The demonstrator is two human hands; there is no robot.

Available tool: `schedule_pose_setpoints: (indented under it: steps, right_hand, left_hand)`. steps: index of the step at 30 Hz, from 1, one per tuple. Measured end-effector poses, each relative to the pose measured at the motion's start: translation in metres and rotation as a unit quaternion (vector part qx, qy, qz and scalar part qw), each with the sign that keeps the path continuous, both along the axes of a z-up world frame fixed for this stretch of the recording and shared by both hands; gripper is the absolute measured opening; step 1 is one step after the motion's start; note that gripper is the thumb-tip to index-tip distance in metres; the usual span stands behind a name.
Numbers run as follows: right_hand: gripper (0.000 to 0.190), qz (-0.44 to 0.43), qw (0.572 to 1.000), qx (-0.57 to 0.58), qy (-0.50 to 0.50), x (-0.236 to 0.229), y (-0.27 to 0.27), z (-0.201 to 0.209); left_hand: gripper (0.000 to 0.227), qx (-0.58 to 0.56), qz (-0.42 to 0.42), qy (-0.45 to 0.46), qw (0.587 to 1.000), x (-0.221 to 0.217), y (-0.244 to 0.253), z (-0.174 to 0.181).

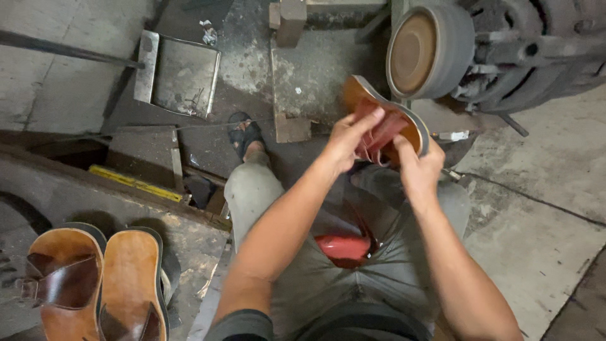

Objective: The person holds a brown leather shoe against a rotating buffing wheel to smooth and polish the sole and edges. The person rotates the shoe to treat different areas of the sole and heel, then places the shoe on a workbench.

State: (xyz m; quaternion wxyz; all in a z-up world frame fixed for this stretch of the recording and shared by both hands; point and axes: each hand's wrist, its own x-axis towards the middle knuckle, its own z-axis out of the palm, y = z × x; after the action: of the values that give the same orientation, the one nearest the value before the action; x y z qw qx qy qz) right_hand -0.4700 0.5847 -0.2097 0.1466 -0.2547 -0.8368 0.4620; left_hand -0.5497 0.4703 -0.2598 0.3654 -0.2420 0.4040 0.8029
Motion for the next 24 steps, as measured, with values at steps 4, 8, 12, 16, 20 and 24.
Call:
schedule_pose_setpoints:
  steps: [4,8,12,16,20,24]
  right_hand:
    - [0.012,-0.004,0.999,-0.038,-0.014,-0.041,-0.012,-0.012]
    - [0.014,0.030,0.996,-0.061,-0.050,-0.066,-0.009,-0.035]
    - [0.016,0.024,0.991,-0.062,-0.120,-0.085,-0.009,-0.041]
    - [0.031,0.020,0.987,-0.038,-0.156,-0.095,-0.008,-0.050]
    - [0.033,0.011,0.986,-0.036,-0.160,-0.097,-0.015,-0.036]
    - [0.033,0.000,0.985,-0.033,-0.167,-0.100,-0.015,-0.023]
  left_hand:
    - [0.073,-0.017,0.038,-0.040,0.998,-0.023,-0.011,-0.024]
    - [0.073,-0.024,0.064,-0.053,0.996,-0.039,-0.013,-0.042]
    - [0.073,-0.030,0.089,-0.078,0.993,-0.046,-0.019,-0.038]
    - [0.070,-0.024,0.108,-0.079,0.991,-0.051,-0.019,-0.040]
    - [0.070,-0.015,0.117,-0.082,0.990,-0.052,-0.019,-0.038]
    - [0.068,-0.015,0.114,-0.080,0.990,-0.049,-0.013,-0.036]
